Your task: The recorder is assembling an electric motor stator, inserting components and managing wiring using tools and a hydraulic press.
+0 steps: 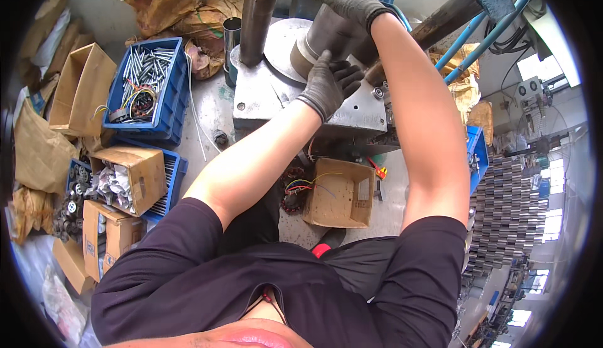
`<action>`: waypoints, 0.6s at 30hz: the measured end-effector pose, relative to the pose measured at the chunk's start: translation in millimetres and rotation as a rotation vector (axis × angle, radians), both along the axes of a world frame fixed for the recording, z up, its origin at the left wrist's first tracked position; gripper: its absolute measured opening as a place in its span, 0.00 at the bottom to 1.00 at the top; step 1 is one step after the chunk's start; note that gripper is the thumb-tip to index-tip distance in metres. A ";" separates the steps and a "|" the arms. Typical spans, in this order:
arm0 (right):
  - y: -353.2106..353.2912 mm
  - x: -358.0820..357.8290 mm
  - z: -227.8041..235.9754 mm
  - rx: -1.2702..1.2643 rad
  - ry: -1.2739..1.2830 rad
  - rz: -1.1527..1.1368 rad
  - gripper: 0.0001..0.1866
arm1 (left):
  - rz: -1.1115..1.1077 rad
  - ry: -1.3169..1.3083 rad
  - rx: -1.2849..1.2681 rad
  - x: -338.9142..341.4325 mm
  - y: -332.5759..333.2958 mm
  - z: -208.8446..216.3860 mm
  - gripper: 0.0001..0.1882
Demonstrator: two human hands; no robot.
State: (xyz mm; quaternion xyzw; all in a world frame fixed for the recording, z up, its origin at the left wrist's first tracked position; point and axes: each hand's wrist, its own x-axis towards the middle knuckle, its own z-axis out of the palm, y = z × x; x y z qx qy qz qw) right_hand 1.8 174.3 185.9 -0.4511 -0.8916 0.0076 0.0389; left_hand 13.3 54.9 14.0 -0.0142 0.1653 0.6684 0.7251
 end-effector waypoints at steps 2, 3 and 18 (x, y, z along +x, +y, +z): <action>8.7 21.0 -4.2 0.228 0.371 0.299 0.31 | 0.006 0.039 -0.070 -0.2 -5.4 -1.0 0.34; 17.9 27.6 13.9 0.672 0.030 0.218 0.28 | -0.034 0.086 -0.100 5.7 -7.9 5.8 0.32; 59.1 71.7 19.2 0.368 -0.032 -0.014 0.21 | -0.140 0.254 0.029 39.5 -26.2 13.7 0.20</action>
